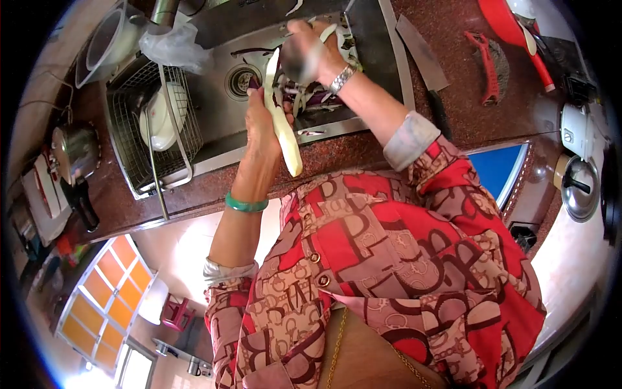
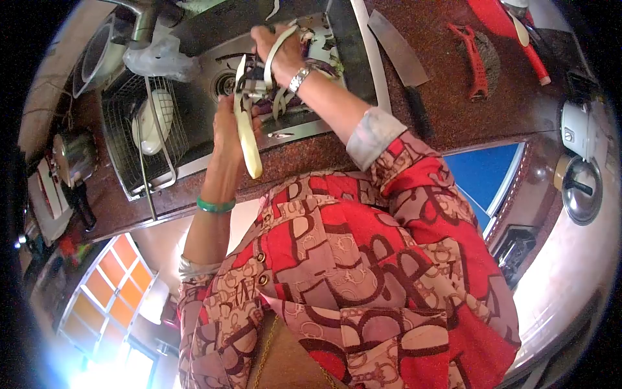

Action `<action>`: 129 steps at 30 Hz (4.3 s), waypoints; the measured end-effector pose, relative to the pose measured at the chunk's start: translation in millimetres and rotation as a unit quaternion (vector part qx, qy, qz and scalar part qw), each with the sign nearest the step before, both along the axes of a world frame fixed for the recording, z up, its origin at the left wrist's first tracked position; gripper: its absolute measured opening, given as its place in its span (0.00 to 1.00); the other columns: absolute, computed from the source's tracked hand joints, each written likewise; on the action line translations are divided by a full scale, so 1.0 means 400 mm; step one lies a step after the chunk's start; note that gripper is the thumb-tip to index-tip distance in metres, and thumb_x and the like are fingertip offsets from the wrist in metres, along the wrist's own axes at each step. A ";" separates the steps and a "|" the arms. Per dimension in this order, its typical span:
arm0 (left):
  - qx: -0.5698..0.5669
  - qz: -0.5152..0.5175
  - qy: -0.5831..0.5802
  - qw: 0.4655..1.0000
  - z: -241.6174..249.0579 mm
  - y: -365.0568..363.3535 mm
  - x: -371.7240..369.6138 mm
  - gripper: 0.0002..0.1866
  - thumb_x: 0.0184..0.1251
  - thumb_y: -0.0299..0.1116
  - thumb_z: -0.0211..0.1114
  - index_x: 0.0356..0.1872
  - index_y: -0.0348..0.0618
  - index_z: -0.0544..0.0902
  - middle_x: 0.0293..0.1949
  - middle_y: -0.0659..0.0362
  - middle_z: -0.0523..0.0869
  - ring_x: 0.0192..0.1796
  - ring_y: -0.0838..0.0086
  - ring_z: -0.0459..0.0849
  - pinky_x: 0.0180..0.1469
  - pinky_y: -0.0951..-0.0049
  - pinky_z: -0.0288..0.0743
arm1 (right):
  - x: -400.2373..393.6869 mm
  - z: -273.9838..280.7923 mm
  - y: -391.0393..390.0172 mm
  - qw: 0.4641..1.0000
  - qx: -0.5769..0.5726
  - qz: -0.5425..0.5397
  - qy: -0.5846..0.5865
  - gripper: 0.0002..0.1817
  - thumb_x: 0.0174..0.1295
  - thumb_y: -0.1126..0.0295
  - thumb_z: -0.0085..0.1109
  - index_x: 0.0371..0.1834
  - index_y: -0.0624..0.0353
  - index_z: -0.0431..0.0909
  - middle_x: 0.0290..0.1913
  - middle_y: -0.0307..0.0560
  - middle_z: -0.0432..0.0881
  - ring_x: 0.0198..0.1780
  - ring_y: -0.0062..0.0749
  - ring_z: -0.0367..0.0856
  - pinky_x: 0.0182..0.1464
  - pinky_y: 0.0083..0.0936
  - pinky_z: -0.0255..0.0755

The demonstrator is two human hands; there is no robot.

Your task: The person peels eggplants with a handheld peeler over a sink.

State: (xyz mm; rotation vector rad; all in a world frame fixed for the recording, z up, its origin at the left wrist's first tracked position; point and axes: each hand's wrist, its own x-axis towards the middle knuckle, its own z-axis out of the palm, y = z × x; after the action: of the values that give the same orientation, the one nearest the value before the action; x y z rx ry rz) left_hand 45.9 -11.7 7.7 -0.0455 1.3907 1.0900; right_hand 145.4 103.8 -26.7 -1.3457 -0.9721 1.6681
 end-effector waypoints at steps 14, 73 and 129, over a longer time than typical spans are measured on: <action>-0.067 -0.049 -0.018 0.996 0.045 -0.035 0.012 0.17 0.72 0.45 0.41 0.45 0.41 0.67 0.21 0.60 0.71 0.18 0.79 0.66 0.16 0.79 0.60 | -0.001 -0.012 0.102 0.965 0.162 -0.114 -0.171 0.18 0.57 0.60 0.52 0.26 0.68 0.68 0.17 0.51 0.74 0.17 0.33 0.73 0.18 0.30 0.67; 0.150 -0.397 -0.079 0.902 0.043 -0.014 -0.050 0.24 0.60 0.42 0.64 0.48 0.35 0.68 0.33 0.57 0.79 0.35 0.74 0.80 0.38 0.78 0.76 | -0.012 0.049 0.016 0.984 -0.020 0.145 0.106 0.15 0.58 0.62 0.56 0.26 0.66 0.72 0.26 0.47 0.75 0.33 0.34 0.83 0.29 0.25 0.81; 0.093 -0.249 -0.178 0.948 0.045 0.012 -0.057 0.12 0.61 0.26 0.57 0.44 0.37 0.67 0.28 0.54 0.76 0.17 0.77 0.74 0.13 0.83 0.65 | 0.060 0.070 0.081 0.992 0.013 -0.017 0.124 0.17 0.57 0.62 0.51 0.18 0.62 0.67 0.18 0.46 0.75 0.21 0.29 0.77 0.23 0.24 0.72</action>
State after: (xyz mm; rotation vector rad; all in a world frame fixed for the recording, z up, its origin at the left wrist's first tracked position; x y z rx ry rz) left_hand 23.0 -6.9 25.9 0.2260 0.9000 0.7364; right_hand 169.6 136.0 1.3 -1.1000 -0.8186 1.7422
